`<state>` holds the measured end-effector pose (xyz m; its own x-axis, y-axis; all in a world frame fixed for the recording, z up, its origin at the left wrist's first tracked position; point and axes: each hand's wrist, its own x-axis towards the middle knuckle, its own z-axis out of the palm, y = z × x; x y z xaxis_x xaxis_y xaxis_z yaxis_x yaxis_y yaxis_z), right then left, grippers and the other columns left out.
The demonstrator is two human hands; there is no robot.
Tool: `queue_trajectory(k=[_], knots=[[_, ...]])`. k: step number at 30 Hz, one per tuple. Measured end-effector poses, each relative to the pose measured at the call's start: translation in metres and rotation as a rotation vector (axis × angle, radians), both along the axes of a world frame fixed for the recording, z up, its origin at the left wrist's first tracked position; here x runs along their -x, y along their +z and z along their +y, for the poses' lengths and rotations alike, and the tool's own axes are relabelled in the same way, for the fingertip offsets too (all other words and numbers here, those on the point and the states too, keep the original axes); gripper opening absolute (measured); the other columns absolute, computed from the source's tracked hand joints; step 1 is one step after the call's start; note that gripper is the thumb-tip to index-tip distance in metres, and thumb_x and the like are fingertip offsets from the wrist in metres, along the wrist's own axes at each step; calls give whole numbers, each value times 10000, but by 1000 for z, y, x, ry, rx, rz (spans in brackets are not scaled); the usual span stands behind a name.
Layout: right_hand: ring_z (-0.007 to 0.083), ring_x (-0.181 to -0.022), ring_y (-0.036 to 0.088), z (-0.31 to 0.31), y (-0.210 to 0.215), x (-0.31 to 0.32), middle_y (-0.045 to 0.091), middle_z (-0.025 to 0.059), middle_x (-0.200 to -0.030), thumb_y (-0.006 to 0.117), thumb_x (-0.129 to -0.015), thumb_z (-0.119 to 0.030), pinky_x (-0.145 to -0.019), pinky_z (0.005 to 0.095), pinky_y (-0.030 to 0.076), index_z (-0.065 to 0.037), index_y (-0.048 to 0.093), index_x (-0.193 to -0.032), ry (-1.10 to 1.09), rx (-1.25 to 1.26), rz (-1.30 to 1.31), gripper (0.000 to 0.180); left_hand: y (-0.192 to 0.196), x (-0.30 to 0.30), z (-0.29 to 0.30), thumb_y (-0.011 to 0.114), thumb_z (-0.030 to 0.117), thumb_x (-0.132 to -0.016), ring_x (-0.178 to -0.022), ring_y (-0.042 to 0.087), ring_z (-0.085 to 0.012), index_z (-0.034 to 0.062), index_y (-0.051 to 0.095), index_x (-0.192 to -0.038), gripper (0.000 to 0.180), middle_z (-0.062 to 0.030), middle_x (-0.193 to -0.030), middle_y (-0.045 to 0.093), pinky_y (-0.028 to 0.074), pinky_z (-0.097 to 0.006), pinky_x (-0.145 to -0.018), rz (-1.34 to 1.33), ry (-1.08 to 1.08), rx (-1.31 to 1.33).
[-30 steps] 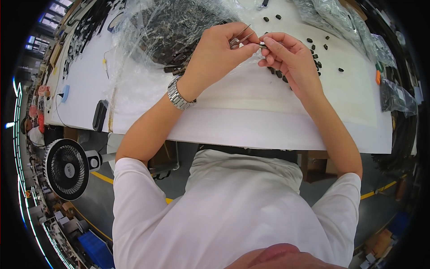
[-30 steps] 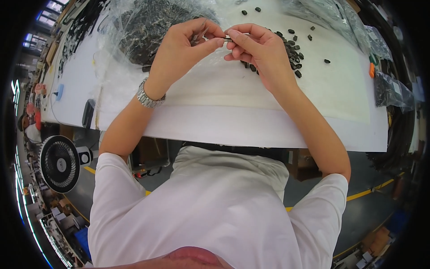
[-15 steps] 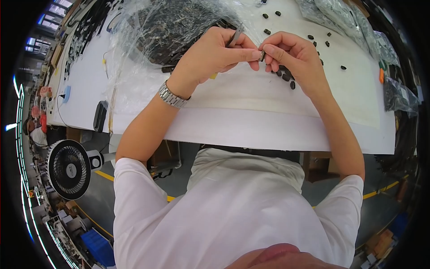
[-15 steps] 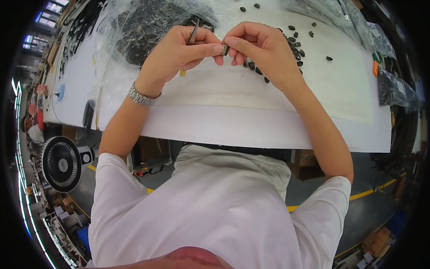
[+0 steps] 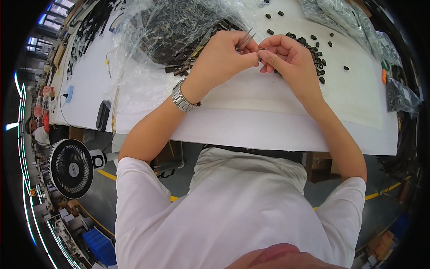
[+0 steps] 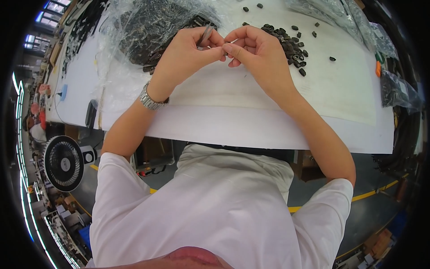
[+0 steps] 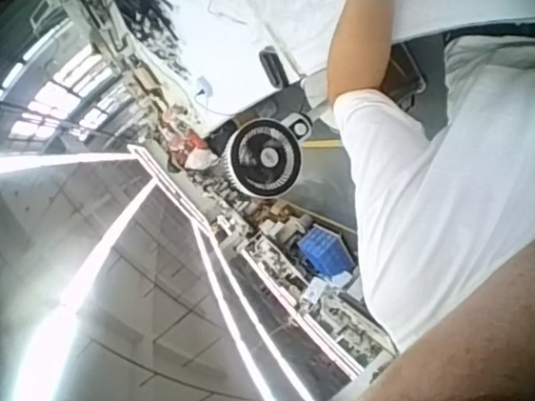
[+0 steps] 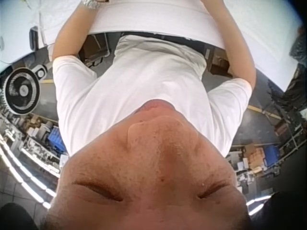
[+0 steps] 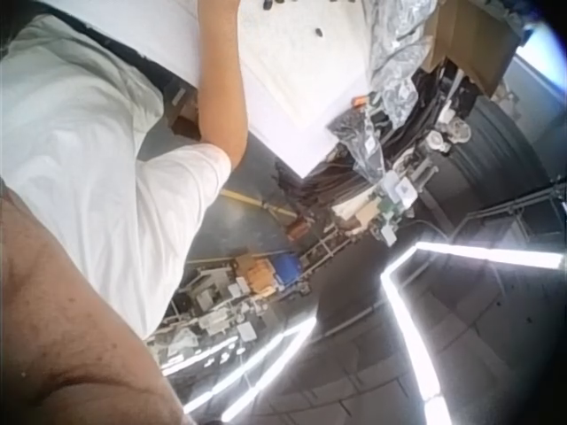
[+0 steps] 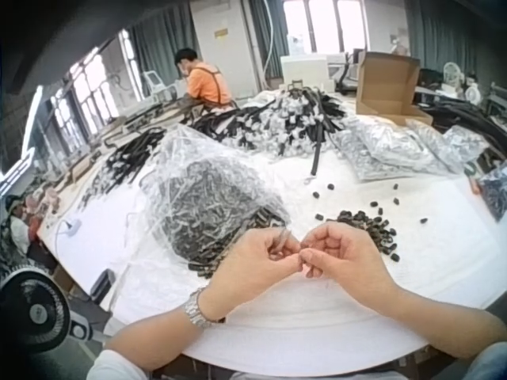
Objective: Assembling small black plastic hardware components by inserting small pins into housings at a workshop table.
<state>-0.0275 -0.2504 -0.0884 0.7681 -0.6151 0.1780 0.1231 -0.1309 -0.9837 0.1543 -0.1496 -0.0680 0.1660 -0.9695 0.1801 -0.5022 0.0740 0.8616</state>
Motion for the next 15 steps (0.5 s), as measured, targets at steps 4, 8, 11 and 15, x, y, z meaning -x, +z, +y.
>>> queue_trajectory(k=[4, 8, 11, 15], knots=[[78, -691, 647, 0, 2, -3, 750, 40, -858, 734, -1003, -190, -640, 236, 501, 4, 734, -1020, -125, 33, 80, 195, 0, 10, 1, 772, 171, -891, -630, 526, -65, 22, 723, -872, 158, -3, -700, 653, 419, -253, -579, -208, 127, 146], [81, -659, 643, 8, 19, -4, 736, 32, -791, 748, -987, -201, -618, 238, 497, 4, 740, -977, -202, 102, 174, 206, -5, 12, -2, 759, 158, -898, -624, 552, -68, 13, 712, -880, 154, -25, -707, 664, 450, -267, -581, -245, 162, 242], [88, -630, 632, 11, 22, -6, 731, 36, -767, 745, -991, -186, -597, 243, 493, 10, 736, -943, -218, 179, 205, 202, -11, 14, -2, 745, 129, -887, -613, 622, -117, 7, 699, -875, 130, -64, -721, 690, 498, -302, -590, -267, 183, 307], [81, -617, 610, 17, 26, -3, 688, 32, -730, 720, -1018, -158, -576, 242, 482, 22, 718, -936, -278, 221, 252, 197, -12, 19, -1, 741, 100, -842, -663, 708, -317, 13, 672, -849, 111, -151, -759, 716, 550, -393, -623, -342, 209, 365]])
